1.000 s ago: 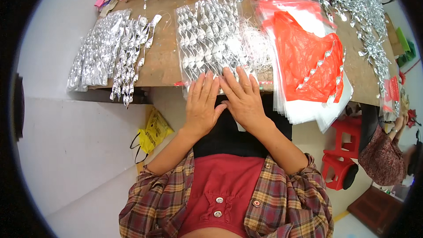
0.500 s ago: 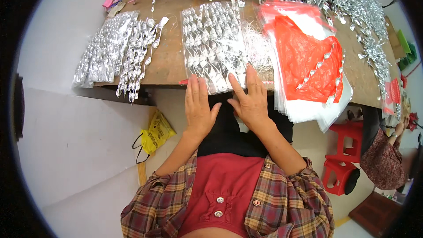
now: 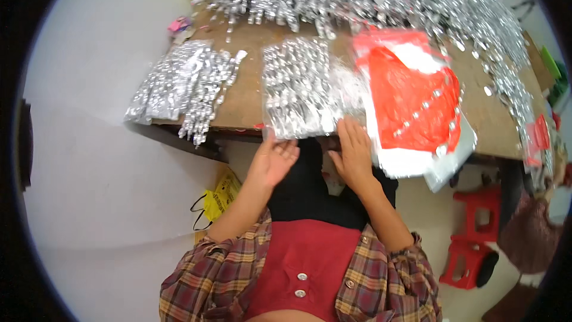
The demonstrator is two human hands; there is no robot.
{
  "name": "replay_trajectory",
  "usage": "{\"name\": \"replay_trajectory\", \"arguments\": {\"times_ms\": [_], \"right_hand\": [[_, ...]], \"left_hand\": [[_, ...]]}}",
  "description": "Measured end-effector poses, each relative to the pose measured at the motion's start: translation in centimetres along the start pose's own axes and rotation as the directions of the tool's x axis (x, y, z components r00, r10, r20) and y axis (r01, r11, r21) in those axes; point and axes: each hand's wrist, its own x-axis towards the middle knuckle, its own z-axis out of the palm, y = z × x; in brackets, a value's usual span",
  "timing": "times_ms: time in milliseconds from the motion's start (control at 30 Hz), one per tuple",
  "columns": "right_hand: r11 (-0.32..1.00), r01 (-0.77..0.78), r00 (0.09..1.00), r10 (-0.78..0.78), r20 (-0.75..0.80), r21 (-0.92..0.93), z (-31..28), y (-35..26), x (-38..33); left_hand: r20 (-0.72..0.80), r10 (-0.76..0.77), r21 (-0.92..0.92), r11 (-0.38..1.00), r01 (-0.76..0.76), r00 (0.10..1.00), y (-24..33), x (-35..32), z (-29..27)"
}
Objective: Assembling silver tinsel decorations by bundling strands and packaging them.
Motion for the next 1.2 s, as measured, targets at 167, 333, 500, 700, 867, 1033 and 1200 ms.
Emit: {"name": "replay_trajectory", "arguments": {"times_ms": [167,333,500,700,867,1033,1200], "right_hand": [[1.000,-0.009,1.000,0.008,0.021,0.011,-0.9,0.4,-0.9],[0.972,-0.003,0.998,0.017,-0.054,0.236,-1.5,0.4,-0.8],[0.947,-0.049,0.995,0.073,-0.064,0.316,-1.7,0.4,-0.6],[0.952,-0.060,0.996,0.077,-0.042,0.300,-1.9,0.2,-0.5],[0.956,-0.095,0.994,0.106,-0.028,0.277,-1.8,-0.3,-0.3],[0.964,-0.111,0.993,0.116,-0.008,0.241,-1.6,-0.7,0.0],[0.964,-0.157,0.988,0.156,0.019,0.215,-1.8,-1.1,0.2]], "left_hand": [[-0.091,-0.056,0.056,0.997,0.061,0.994,-3.1,2.7,1.2],[-0.025,0.163,0.229,0.961,-0.153,0.986,-1.4,1.0,2.7],[0.010,0.377,0.338,0.870,-0.358,0.926,2.9,-1.9,5.3],[0.100,0.588,0.366,0.728,-0.579,0.802,10.9,-4.4,5.6],[0.078,0.749,0.330,0.604,-0.726,0.658,18.7,-6.0,3.4],[0.030,0.837,0.256,0.522,-0.813,0.547,27.8,-5.1,-0.6],[-0.105,0.891,0.244,0.454,-0.857,0.442,36.9,-1.8,-4.3]]}}
